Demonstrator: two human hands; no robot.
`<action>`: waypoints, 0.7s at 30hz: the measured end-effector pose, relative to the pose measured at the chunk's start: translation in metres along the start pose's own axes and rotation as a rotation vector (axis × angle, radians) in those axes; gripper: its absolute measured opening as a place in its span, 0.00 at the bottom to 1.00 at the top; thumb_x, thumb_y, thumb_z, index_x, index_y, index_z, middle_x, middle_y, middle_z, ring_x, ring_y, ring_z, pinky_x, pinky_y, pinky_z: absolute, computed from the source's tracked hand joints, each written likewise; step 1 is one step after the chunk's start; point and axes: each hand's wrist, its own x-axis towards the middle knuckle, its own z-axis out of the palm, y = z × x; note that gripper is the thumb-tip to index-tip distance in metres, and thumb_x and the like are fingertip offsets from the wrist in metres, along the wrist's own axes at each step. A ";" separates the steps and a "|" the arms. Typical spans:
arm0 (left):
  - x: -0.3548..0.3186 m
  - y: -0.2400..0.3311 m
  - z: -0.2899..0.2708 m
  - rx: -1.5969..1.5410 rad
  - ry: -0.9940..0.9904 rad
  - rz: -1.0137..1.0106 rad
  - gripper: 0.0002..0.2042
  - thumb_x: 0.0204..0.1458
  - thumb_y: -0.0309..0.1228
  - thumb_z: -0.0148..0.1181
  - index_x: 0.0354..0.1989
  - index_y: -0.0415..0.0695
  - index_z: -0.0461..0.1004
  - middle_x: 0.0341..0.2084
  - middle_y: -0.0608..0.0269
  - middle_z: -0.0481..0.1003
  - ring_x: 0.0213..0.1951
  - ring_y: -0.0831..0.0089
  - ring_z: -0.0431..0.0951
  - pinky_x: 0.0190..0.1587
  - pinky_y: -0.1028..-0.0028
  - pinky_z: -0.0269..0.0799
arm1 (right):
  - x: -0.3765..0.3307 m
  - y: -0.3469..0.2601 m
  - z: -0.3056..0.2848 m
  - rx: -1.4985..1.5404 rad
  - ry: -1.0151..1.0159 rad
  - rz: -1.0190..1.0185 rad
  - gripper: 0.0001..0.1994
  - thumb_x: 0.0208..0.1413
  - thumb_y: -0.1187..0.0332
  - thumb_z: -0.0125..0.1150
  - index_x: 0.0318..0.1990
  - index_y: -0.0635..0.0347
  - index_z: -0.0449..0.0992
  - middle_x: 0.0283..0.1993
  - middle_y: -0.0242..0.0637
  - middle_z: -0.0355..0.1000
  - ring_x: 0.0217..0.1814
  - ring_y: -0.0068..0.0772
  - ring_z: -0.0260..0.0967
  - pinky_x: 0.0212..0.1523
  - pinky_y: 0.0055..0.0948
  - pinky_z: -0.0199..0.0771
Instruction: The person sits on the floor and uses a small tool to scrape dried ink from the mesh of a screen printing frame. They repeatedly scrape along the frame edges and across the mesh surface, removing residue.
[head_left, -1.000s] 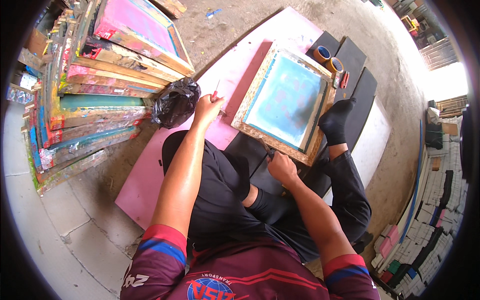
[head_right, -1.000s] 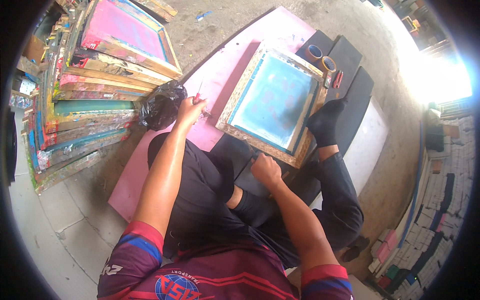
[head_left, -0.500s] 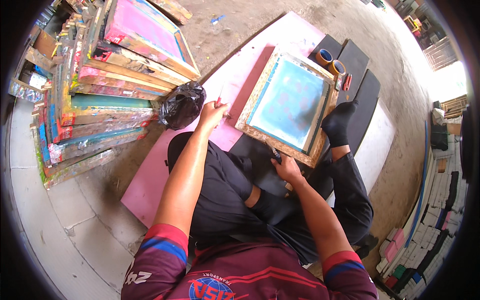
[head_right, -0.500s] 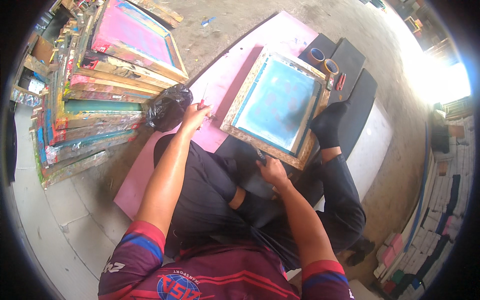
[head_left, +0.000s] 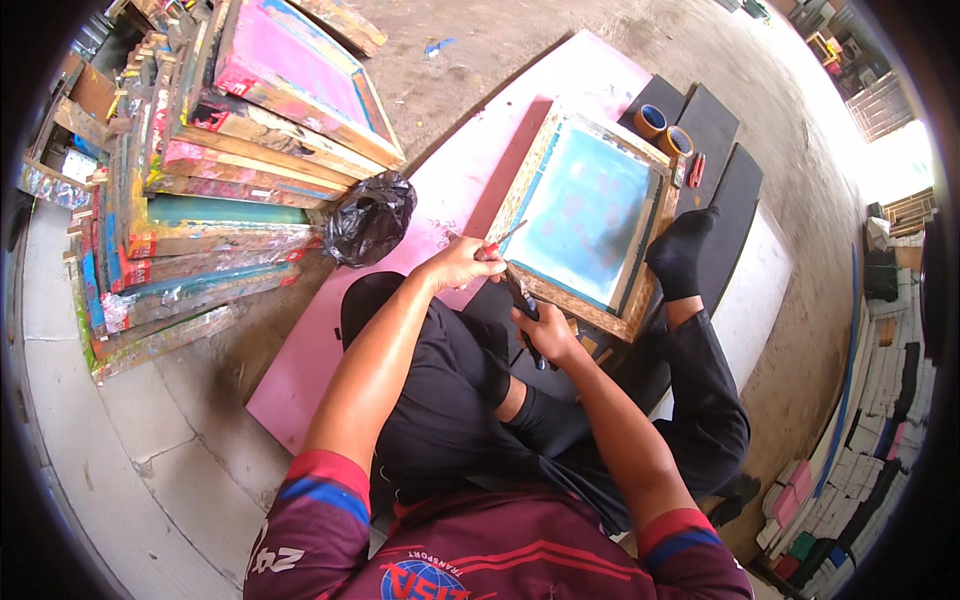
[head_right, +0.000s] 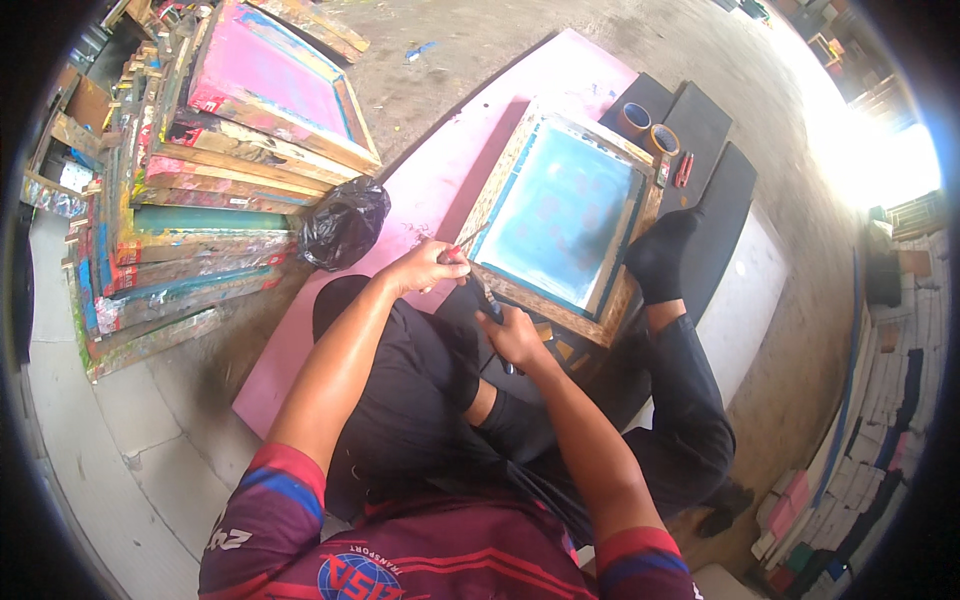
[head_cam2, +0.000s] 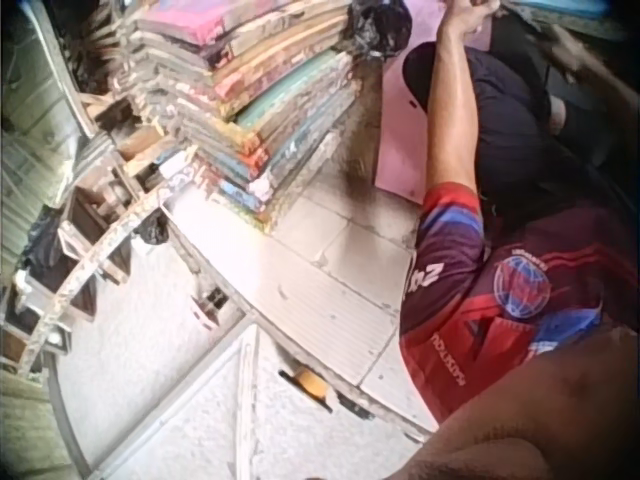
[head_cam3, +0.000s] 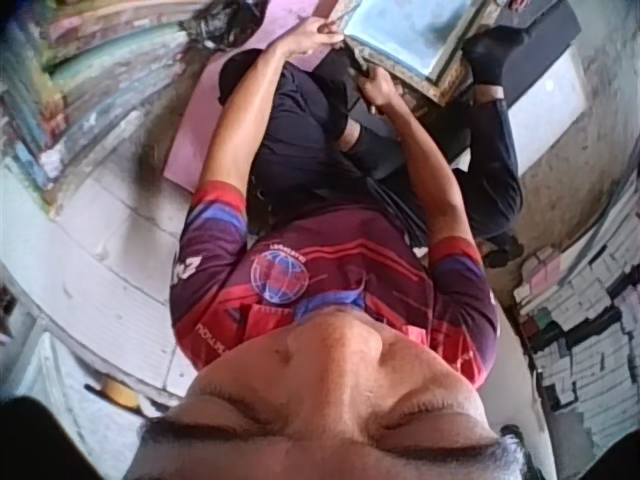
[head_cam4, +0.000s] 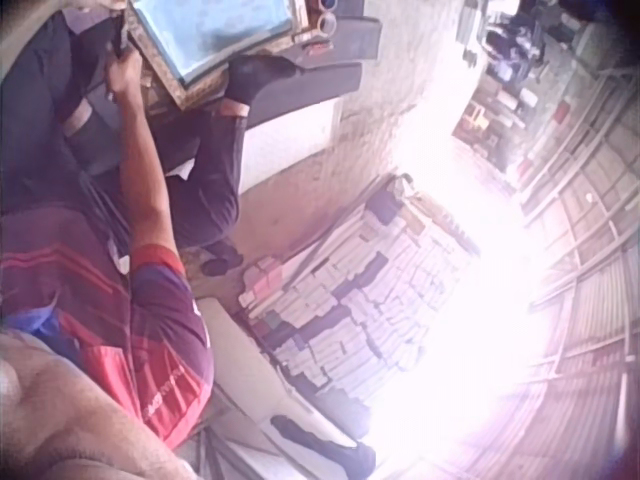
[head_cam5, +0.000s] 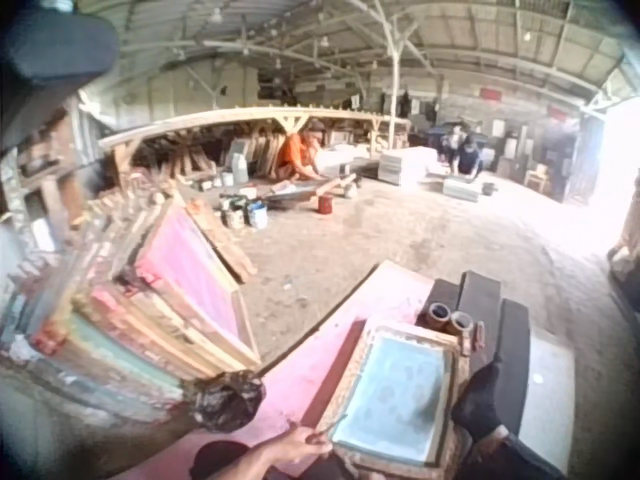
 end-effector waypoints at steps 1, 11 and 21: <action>0.000 0.000 0.001 -0.005 0.005 0.001 0.10 0.63 0.38 0.66 0.42 0.45 0.79 0.31 0.66 0.83 0.16 0.86 0.62 0.16 0.80 0.57 | 0.001 0.001 0.003 0.070 0.004 0.004 0.21 0.67 0.54 0.60 0.32 0.66 0.75 0.24 0.39 0.75 0.27 0.31 0.75 0.34 0.36 0.75; 0.017 -0.016 -0.001 -0.091 0.088 0.069 0.08 0.63 0.35 0.64 0.39 0.45 0.76 0.29 0.67 0.81 0.17 0.85 0.66 0.17 0.80 0.59 | -0.020 -0.014 -0.010 0.353 -0.222 0.195 0.23 0.73 0.52 0.55 0.62 0.63 0.73 0.42 0.44 0.81 0.42 0.34 0.81 0.38 0.36 0.79; 0.022 -0.017 -0.024 0.181 0.518 -0.097 0.13 0.58 0.37 0.66 0.38 0.37 0.79 0.24 0.59 0.82 0.26 0.72 0.81 0.31 0.68 0.75 | -0.031 0.027 -0.051 0.454 -0.333 0.411 0.24 0.75 0.49 0.48 0.65 0.57 0.69 0.48 0.51 0.82 0.47 0.43 0.83 0.39 0.41 0.80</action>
